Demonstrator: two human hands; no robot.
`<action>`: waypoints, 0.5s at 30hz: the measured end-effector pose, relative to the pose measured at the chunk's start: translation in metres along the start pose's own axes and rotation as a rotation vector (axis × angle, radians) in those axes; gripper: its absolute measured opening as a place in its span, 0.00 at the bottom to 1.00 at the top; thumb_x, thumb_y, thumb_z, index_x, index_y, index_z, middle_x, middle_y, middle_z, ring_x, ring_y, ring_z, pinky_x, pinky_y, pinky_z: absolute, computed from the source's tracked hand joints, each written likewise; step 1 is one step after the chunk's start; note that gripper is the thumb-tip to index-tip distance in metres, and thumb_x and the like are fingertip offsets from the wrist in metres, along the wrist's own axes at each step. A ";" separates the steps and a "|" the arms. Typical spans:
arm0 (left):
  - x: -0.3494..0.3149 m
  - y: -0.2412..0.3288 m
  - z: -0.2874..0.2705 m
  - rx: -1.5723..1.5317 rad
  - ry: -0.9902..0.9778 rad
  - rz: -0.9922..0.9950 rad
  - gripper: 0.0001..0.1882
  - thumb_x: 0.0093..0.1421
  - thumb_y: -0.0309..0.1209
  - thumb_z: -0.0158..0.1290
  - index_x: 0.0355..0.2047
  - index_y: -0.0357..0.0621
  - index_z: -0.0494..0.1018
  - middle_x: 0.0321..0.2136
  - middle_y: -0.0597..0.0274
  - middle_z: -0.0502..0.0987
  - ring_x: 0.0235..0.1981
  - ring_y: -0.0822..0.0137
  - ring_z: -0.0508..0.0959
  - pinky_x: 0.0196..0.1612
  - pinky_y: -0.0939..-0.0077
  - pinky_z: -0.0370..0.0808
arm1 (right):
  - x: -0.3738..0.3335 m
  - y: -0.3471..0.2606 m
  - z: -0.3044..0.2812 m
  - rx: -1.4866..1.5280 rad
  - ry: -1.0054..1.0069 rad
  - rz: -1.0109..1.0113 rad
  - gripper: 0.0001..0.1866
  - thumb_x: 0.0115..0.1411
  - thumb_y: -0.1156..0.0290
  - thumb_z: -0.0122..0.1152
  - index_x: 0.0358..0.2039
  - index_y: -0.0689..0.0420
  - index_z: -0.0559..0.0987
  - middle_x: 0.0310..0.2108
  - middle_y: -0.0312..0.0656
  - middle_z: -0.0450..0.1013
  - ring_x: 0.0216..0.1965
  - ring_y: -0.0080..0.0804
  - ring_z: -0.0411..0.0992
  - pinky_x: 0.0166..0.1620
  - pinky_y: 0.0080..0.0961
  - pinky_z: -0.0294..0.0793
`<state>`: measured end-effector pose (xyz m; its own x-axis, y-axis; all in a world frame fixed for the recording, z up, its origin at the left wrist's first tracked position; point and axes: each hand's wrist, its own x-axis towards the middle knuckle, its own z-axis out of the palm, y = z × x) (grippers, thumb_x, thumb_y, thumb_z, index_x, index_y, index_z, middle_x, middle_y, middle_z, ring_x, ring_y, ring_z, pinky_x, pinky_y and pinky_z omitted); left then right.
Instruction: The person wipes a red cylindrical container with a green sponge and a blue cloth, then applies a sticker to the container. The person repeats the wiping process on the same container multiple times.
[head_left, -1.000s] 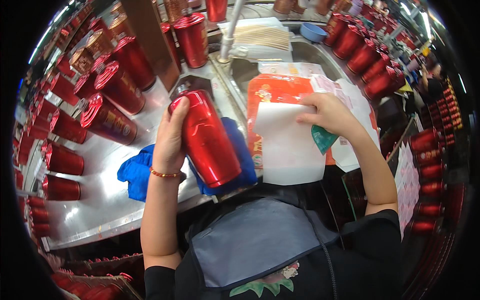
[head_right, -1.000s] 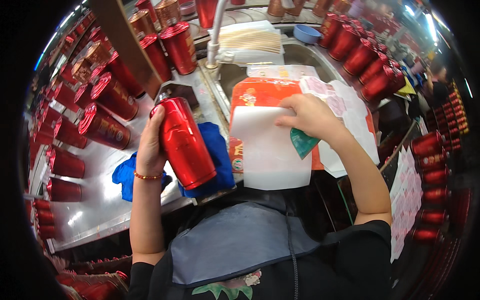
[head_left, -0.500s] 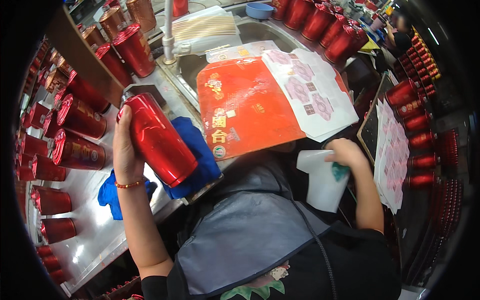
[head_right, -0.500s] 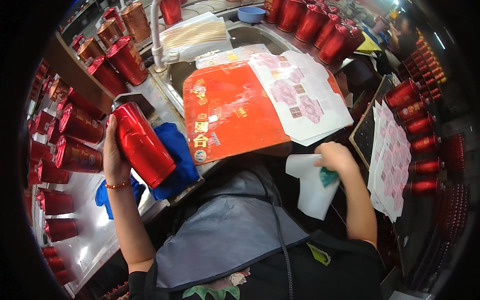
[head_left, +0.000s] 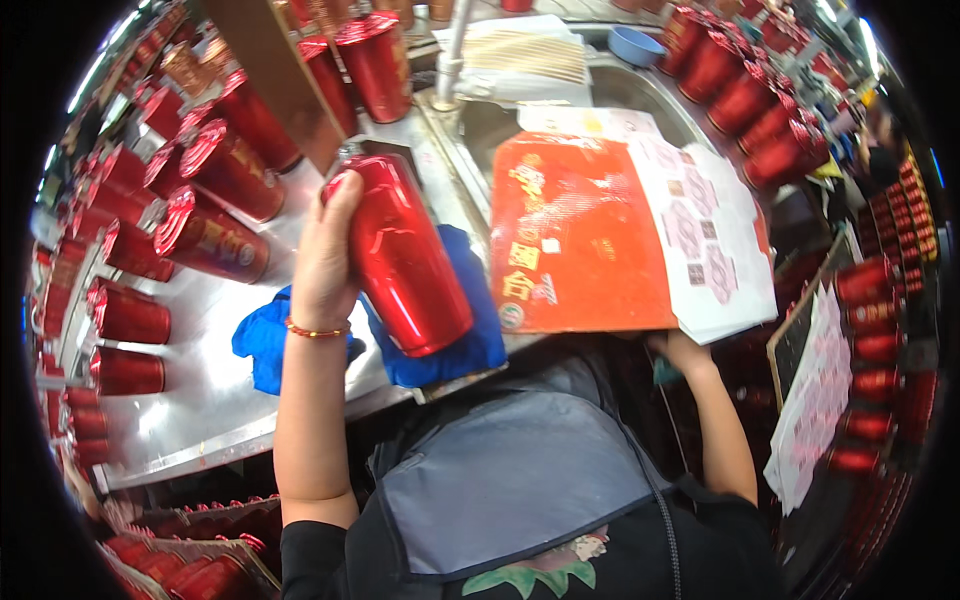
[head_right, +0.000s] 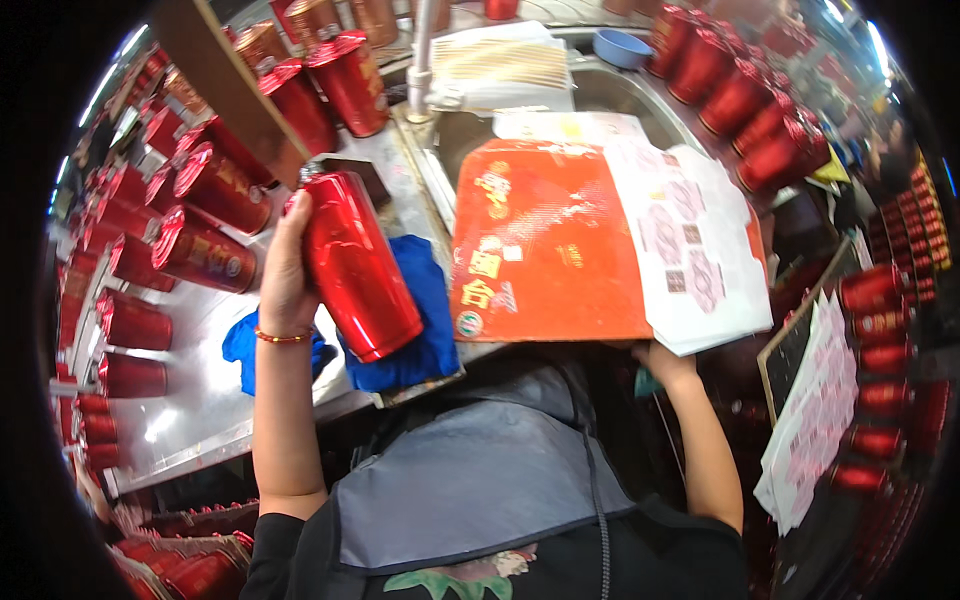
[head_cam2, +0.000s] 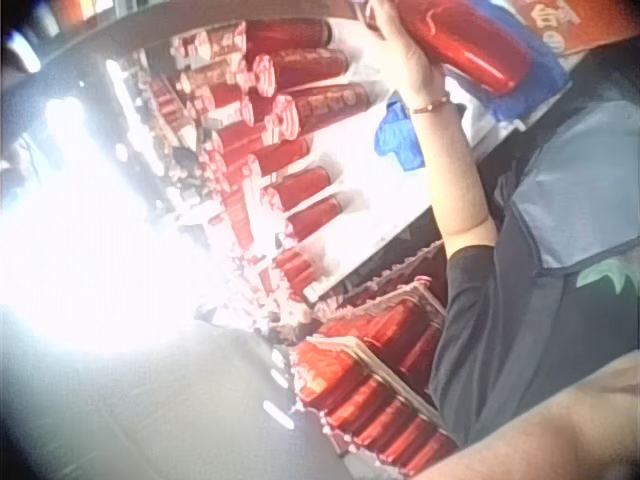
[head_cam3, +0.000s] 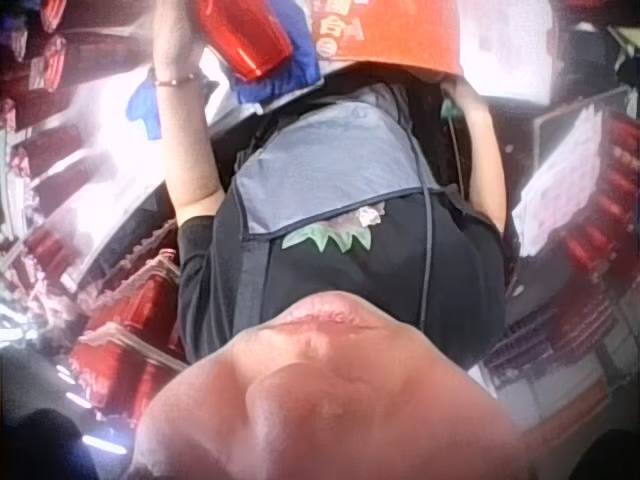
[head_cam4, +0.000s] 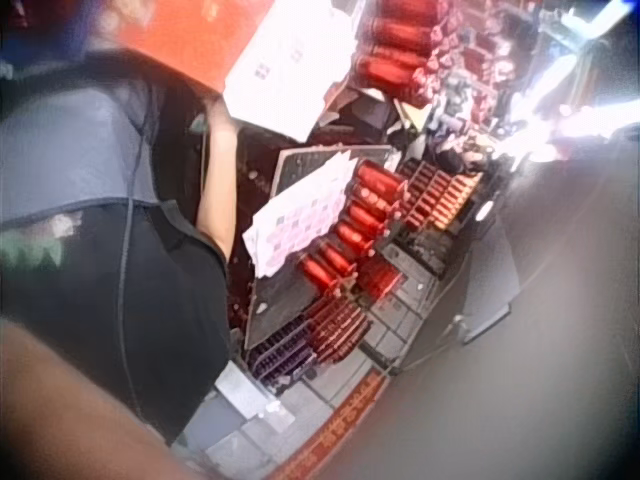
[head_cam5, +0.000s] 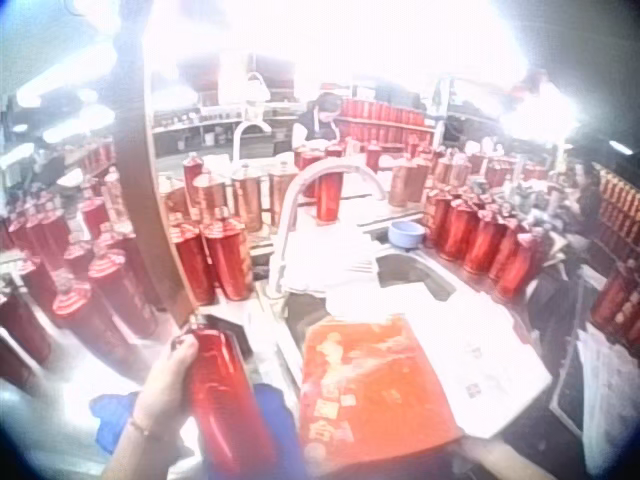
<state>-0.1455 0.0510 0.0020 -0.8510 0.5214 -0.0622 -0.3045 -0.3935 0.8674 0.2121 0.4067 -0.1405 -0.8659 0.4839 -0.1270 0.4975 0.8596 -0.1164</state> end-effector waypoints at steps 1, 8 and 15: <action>-0.002 0.001 0.001 0.001 0.014 -0.017 0.16 0.70 0.39 0.54 0.52 0.42 0.71 0.40 0.62 0.80 0.38 0.73 0.81 0.41 0.76 0.80 | -0.002 -0.012 -0.021 0.008 -0.460 0.081 0.31 0.55 0.51 0.70 0.54 0.59 0.79 0.51 0.53 0.77 0.56 0.50 0.73 0.57 0.40 0.72; -0.012 0.004 0.005 0.023 -0.007 -0.015 0.18 0.71 0.40 0.53 0.51 0.39 0.72 0.40 0.60 0.81 0.38 0.71 0.82 0.43 0.75 0.80 | 0.007 -0.090 -0.211 0.526 -0.777 -0.313 0.17 0.60 0.65 0.69 0.48 0.59 0.84 0.33 0.43 0.83 0.34 0.36 0.81 0.40 0.26 0.78; -0.034 -0.007 0.008 -0.082 0.101 -0.154 0.21 0.72 0.44 0.50 0.53 0.39 0.71 0.42 0.56 0.83 0.40 0.64 0.84 0.44 0.69 0.83 | 0.127 -0.097 -0.269 0.480 -0.294 -0.271 0.15 0.60 0.74 0.63 0.46 0.65 0.84 0.31 0.41 0.83 0.35 0.25 0.81 0.42 0.21 0.77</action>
<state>-0.1107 0.0420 0.0018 -0.8290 0.5032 -0.2440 -0.4646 -0.3771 0.8012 0.0394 0.4289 0.1193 -0.9478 0.1348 -0.2891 0.2897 0.7432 -0.6032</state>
